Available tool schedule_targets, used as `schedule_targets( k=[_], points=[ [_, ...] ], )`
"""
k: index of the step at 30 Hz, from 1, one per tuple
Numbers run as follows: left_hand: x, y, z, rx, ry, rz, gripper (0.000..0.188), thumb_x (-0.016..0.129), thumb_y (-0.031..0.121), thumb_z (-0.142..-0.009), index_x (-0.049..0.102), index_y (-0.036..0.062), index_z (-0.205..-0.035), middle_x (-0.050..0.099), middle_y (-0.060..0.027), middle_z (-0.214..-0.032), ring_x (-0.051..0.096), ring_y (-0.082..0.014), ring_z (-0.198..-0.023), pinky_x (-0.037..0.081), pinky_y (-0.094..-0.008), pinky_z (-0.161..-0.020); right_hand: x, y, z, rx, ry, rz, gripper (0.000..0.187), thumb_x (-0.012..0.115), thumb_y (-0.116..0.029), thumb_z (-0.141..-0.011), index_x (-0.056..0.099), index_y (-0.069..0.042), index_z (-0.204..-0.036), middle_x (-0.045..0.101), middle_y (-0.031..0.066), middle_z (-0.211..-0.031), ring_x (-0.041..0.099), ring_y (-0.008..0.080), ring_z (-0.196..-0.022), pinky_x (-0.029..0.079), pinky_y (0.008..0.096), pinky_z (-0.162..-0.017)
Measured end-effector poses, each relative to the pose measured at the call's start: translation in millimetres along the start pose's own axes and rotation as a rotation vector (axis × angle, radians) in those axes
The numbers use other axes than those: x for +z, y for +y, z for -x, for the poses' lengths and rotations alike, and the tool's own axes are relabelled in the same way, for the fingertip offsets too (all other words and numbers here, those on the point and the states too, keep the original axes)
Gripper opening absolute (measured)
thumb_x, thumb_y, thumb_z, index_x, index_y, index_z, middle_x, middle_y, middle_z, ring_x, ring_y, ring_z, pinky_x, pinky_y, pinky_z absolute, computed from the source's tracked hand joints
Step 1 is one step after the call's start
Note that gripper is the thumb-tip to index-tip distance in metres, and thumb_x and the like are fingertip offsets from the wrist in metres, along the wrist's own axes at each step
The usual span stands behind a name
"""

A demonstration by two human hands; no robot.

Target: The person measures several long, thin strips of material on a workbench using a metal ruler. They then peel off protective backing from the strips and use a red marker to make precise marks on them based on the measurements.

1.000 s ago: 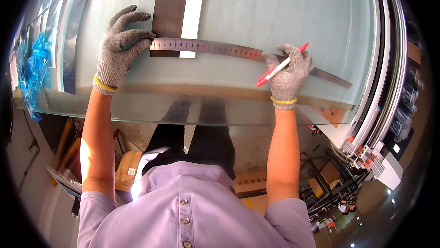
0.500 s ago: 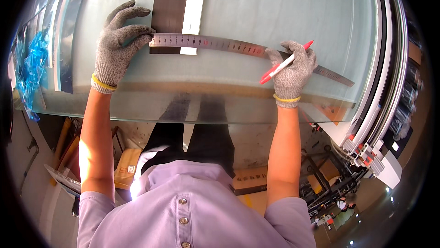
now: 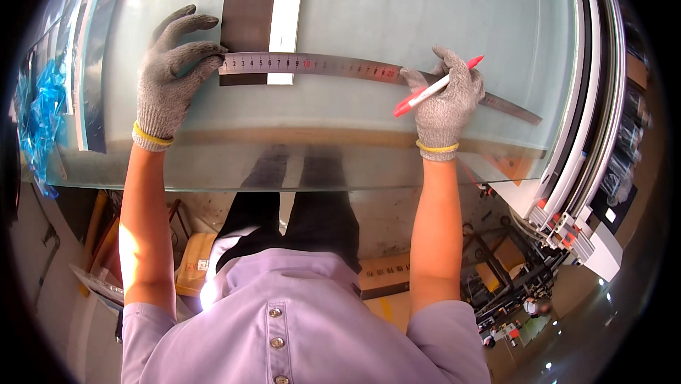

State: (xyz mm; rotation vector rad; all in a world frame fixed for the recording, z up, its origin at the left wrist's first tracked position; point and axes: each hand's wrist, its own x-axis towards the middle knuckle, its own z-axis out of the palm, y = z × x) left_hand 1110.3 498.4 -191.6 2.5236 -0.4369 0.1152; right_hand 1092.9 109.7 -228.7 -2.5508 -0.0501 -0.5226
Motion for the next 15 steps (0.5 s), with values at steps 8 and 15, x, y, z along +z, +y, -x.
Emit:
schedule_targets(
  k=[8,15],
  points=[
    [0.7,1.0,-0.3,0.002,-0.001,-0.018,0.016,0.080,0.014,-0.082,0.081,0.0078,-0.096,0.069,-0.0082,-0.128,0.052,-0.0325,-0.138,0.049,-0.0434,-0.110,3.9,-2.7,2.2,-0.023,0.201,-0.201,0.053,0.090,-0.019,-0.075,0.067,-0.002,-0.120,0.070,0.0067,-0.100,0.063,0.0229,-0.097,0.040,0.0428,-0.103],
    [-0.6,2.1,-0.4,-0.005,0.000,-0.003,0.015,0.080,0.014,-0.081,0.080,0.0075,-0.095,0.069,-0.0083,-0.128,0.052,-0.0327,-0.137,0.049,-0.0437,-0.110,5.3,-47.3,19.6,-0.142,0.187,-0.441,0.038,0.049,-0.023,-0.106,0.061,0.008,-0.123,0.072,0.0206,-0.102,0.070,0.0256,-0.086,0.059,0.0407,-0.086]
  ],
)
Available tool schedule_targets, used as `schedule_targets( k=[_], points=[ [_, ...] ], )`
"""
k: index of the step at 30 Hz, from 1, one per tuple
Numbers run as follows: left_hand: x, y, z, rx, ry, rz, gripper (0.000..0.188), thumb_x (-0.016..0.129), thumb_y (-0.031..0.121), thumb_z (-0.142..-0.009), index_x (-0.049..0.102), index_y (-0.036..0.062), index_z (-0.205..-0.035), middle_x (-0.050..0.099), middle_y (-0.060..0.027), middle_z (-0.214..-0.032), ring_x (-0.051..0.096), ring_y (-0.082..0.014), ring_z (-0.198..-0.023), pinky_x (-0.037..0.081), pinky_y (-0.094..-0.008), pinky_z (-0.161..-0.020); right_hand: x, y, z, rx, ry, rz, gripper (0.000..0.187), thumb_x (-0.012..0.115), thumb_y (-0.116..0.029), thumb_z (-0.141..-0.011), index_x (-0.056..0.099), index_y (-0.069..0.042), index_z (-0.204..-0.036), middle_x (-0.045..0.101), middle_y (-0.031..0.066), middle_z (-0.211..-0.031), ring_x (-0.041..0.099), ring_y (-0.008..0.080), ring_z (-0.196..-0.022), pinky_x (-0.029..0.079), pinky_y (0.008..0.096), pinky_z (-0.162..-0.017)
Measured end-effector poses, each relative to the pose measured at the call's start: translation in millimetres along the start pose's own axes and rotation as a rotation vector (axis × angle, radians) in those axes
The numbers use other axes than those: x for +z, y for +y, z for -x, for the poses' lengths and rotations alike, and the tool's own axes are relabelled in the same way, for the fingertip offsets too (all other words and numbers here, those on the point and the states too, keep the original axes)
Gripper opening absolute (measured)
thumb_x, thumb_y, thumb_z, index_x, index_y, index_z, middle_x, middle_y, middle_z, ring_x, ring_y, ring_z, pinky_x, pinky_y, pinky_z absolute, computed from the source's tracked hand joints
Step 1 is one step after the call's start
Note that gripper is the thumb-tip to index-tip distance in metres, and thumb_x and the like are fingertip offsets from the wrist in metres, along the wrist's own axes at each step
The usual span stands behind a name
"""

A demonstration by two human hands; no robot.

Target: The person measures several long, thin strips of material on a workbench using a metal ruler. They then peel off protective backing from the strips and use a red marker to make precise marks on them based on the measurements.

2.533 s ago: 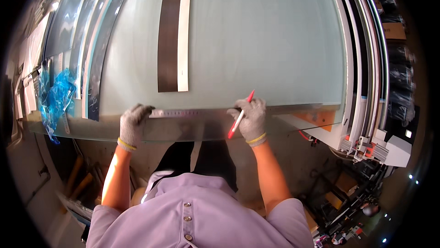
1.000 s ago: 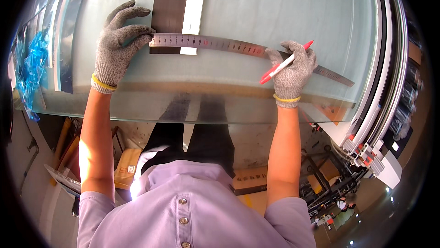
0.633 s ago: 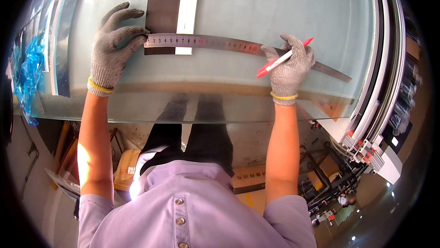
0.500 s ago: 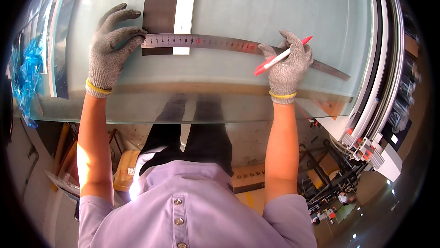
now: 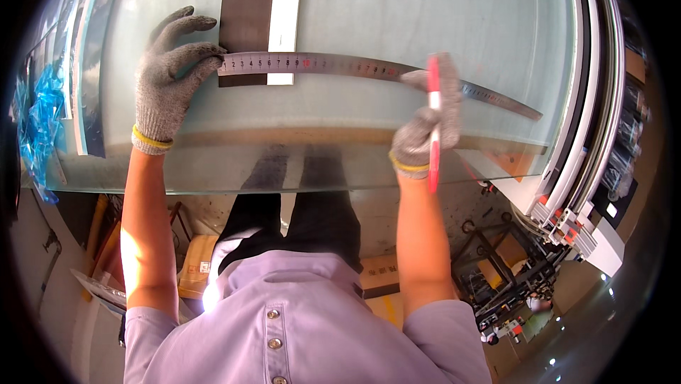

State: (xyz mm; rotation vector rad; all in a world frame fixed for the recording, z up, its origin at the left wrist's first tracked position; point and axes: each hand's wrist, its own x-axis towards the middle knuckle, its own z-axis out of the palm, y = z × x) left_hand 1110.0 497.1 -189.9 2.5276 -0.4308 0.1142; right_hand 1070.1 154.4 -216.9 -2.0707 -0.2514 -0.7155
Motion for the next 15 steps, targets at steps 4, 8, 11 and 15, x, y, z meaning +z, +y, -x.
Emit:
schedule_targets(
  k=[4,8,11,15],
  points=[
    [-0.8,0.8,-0.1,0.002,0.005,0.012,0.016,0.080,0.014,-0.081,0.080,0.0074,-0.095,0.069,-0.0083,-0.127,0.052,-0.0332,-0.137,0.049,-0.0437,-0.109,35.0,-53.1,11.5,0.183,-0.209,-0.215,0.028,0.054,-0.012,-0.101,0.066,0.011,-0.114,0.072,0.0218,-0.105,0.071,0.0270,-0.092,0.058,0.0404,-0.089],
    [-0.6,-0.7,-0.6,0.019,0.007,0.002,0.016,0.080,0.015,-0.080,0.080,0.0072,-0.095,0.069,-0.0086,-0.126,0.052,-0.0336,-0.137,0.048,-0.0441,-0.109,84.1,-81.8,16.4,0.051,-0.213,-0.260,0.022,0.071,0.002,-0.083,0.069,0.003,-0.105,0.072,0.0169,-0.099,0.071,0.0316,-0.086,0.058,0.0391,-0.081],
    [3.3,-4.6,-0.2,0.024,0.046,0.022,0.013,0.081,0.022,-0.080,0.081,0.0141,-0.091,0.072,-0.0034,-0.122,0.056,-0.0310,-0.131,0.044,-0.0459,-0.109,100.3,-86.7,9.4,0.083,-0.273,-0.298,0.025,0.078,0.002,-0.076,0.069,-0.001,-0.099,0.071,0.0133,-0.094,0.070,0.0327,-0.082,0.058,0.0389,-0.076],
    [2.8,-5.6,0.2,0.041,0.042,0.008,0.015,0.081,0.019,-0.080,0.080,0.0111,-0.092,0.071,-0.0054,-0.122,0.056,-0.0316,-0.132,0.045,-0.0458,-0.109,111.5,-86.0,6.5,0.070,-0.338,-0.247,0.026,0.081,0.000,-0.074,0.069,-0.004,-0.098,0.069,0.0111,-0.090,0.069,0.0317,-0.081,0.058,0.0389,-0.074]
  ],
)
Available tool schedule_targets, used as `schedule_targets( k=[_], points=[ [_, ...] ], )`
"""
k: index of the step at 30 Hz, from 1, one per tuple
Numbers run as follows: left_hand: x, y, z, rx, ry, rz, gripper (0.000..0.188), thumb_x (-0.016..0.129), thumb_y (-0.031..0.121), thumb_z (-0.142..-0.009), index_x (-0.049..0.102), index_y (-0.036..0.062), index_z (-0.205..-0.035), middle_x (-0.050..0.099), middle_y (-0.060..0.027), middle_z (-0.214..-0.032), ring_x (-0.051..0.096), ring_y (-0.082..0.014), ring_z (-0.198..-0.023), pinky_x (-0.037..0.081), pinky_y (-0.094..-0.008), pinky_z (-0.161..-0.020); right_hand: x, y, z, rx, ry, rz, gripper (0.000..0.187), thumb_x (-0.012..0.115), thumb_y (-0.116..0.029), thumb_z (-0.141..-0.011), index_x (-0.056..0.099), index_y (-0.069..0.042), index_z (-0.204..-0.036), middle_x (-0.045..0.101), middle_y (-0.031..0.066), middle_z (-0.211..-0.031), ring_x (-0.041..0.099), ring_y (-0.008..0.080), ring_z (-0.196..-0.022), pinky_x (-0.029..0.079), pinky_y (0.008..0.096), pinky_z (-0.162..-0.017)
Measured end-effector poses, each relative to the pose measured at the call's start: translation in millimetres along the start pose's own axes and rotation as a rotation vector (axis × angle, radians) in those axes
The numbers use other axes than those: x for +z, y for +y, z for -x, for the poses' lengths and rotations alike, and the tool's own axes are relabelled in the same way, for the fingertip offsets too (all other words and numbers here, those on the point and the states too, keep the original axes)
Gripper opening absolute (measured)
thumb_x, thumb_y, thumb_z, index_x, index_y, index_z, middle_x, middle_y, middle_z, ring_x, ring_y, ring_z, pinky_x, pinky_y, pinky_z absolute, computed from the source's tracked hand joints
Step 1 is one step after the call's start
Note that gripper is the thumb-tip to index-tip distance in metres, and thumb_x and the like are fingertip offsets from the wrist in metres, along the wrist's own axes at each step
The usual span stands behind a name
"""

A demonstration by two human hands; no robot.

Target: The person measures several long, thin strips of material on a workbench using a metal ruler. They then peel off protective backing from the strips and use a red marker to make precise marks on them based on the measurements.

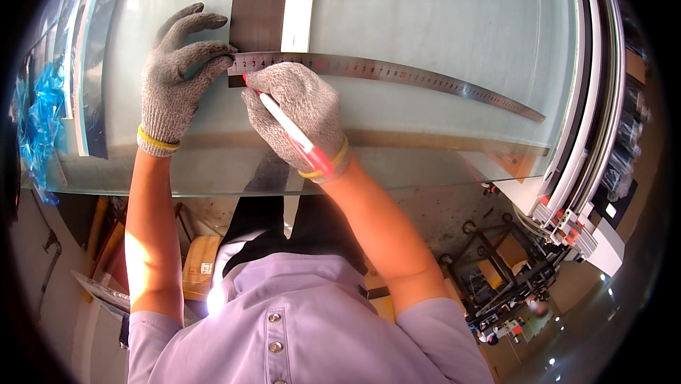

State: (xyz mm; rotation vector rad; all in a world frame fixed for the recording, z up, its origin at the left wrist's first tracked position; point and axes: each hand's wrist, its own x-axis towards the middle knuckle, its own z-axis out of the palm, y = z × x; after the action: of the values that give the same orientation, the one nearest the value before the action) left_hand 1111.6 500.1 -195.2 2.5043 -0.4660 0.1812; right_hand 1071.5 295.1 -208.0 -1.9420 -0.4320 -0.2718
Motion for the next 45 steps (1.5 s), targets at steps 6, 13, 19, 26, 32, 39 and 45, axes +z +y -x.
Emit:
schedule_targets(
  k=[6,13,19,26,32,39,45],
  points=[
    [0.7,-1.3,1.1,0.008,-0.018,-0.007,0.018,0.080,0.016,-0.080,0.080,0.0068,-0.096,0.069,-0.0091,-0.127,0.053,-0.0340,-0.136,0.047,-0.0455,-0.110,3.3,4.6,-2.2,-0.064,-0.032,0.033,0.026,0.081,-0.001,-0.074,0.069,-0.005,-0.096,0.069,0.0107,-0.089,0.067,0.0313,-0.079,0.057,0.0380,-0.073],
    [0.2,-0.2,1.6,-0.001,-0.021,-0.020,0.019,0.081,0.016,-0.080,0.080,0.0073,-0.097,0.069,-0.0086,-0.127,0.053,-0.0335,-0.136,0.047,-0.0457,-0.111,2.5,1.8,-2.2,-0.030,-0.054,0.071,0.025,0.082,-0.004,-0.074,0.070,-0.005,-0.096,0.070,0.0095,-0.089,0.067,0.0302,-0.081,0.057,0.0378,-0.073],
    [0.2,-0.5,1.4,0.003,-0.020,-0.026,0.018,0.081,0.016,-0.080,0.080,0.0081,-0.096,0.069,-0.0083,-0.127,0.053,-0.0329,-0.136,0.048,-0.0455,-0.110,4.4,2.9,-1.6,-0.020,-0.055,0.061,0.024,0.081,-0.003,-0.074,0.070,-0.005,-0.095,0.070,0.0094,-0.088,0.067,0.0304,-0.080,0.057,0.0382,-0.073],
    [-0.6,0.7,1.1,-0.012,-0.026,0.005,0.017,0.081,0.016,-0.080,0.080,0.0090,-0.095,0.070,-0.0080,-0.127,0.053,-0.0327,-0.136,0.048,-0.0455,-0.110,5.2,1.3,-2.9,-0.001,-0.041,0.007,0.021,0.080,-0.003,-0.075,0.069,-0.005,-0.092,0.068,0.0102,-0.086,0.066,0.0311,-0.077,0.056,0.0395,-0.070],
    [-0.7,1.2,0.8,0.000,-0.022,-0.021,0.017,0.081,0.015,-0.080,0.080,0.0090,-0.096,0.070,-0.0083,-0.127,0.053,-0.0334,-0.136,0.048,-0.0456,-0.111,3.4,0.3,-3.9,-0.022,-0.048,0.046,0.020,0.080,-0.002,-0.075,0.069,-0.005,-0.092,0.068,0.0110,-0.085,0.065,0.0321,-0.076,0.055,0.0405,-0.069],
    [-0.9,1.3,0.3,-0.008,-0.021,0.000,0.017,0.081,0.014,-0.080,0.080,0.0079,-0.096,0.070,-0.0088,-0.127,0.053,-0.0340,-0.137,0.049,-0.0453,-0.110,0.0,1.9,-0.7,0.083,0.000,-0.131,0.019,0.080,0.001,-0.076,0.069,-0.002,-0.090,0.067,0.0122,-0.083,0.067,0.0316,-0.073,0.055,0.0385,-0.067],
    [-1.3,3.2,-0.3,-0.007,-0.017,0.011,0.017,0.081,0.015,-0.080,0.080,0.0076,-0.095,0.069,-0.0098,-0.127,0.054,-0.0340,-0.136,0.049,-0.0446,-0.109,-7.0,3.2,1.6,0.096,0.021,-0.031,0.020,0.080,0.002,-0.075,0.069,-0.003,-0.091,0.069,0.0118,-0.084,0.067,0.0311,-0.073,0.055,0.0379,-0.066]
  ],
)
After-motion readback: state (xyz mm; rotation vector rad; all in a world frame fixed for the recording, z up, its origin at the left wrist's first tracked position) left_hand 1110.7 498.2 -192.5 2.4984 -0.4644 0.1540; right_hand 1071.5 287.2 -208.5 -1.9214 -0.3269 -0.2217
